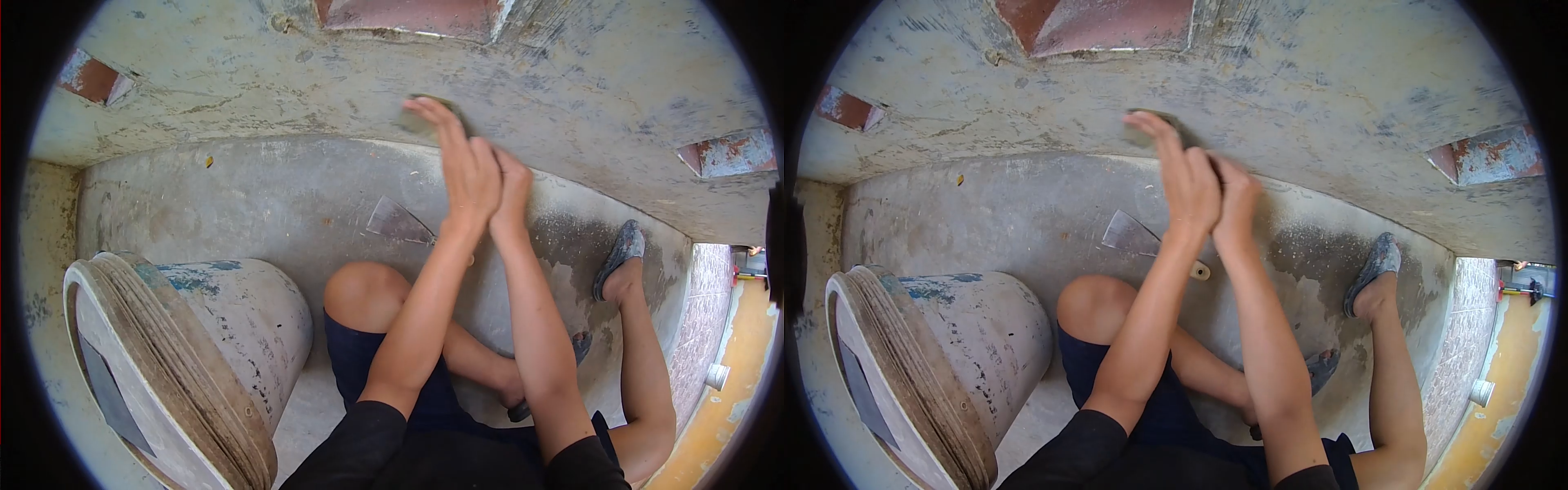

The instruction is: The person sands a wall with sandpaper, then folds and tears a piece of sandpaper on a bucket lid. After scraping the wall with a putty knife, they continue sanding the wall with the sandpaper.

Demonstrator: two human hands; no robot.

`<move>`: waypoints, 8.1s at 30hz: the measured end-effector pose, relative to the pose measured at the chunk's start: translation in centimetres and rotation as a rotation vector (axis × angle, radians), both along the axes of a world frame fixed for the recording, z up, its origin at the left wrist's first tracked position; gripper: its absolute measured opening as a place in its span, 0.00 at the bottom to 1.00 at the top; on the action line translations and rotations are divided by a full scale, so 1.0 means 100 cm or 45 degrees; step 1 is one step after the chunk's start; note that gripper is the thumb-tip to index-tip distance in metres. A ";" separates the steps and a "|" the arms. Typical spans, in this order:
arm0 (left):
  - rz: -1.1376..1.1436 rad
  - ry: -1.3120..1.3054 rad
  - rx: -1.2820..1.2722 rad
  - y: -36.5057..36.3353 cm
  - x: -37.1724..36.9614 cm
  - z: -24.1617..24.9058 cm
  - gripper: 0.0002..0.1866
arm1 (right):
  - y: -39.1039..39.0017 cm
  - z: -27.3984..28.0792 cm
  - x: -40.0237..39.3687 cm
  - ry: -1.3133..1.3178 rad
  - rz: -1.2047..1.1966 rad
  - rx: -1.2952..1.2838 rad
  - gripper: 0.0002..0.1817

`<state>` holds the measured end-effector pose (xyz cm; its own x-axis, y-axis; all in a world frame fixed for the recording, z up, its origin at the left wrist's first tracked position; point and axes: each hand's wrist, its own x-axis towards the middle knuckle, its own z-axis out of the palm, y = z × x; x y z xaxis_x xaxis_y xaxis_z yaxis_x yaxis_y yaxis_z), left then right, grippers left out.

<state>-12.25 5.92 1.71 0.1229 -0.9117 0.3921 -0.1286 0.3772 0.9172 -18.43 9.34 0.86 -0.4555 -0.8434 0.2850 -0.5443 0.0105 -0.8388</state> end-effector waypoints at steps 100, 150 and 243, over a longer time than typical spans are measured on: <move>0.006 0.018 -0.231 -0.016 0.019 0.064 0.49 | -0.017 0.062 0.005 0.366 0.043 -0.300 0.06; 0.310 -0.166 0.117 -0.027 0.044 -0.027 0.32 | 0.103 -0.052 0.074 0.004 -0.128 0.109 0.19; -1.427 -0.283 1.025 0.008 0.020 -0.028 0.16 | 0.135 -0.015 -0.061 -1.971 0.110 0.073 0.17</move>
<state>-10.30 6.77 -1.12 -0.8075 -0.4633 -0.3650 -0.2826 -0.2393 0.9289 -24.57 22.87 -0.65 -0.2158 -0.8747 -0.4339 0.8230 0.0762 -0.5629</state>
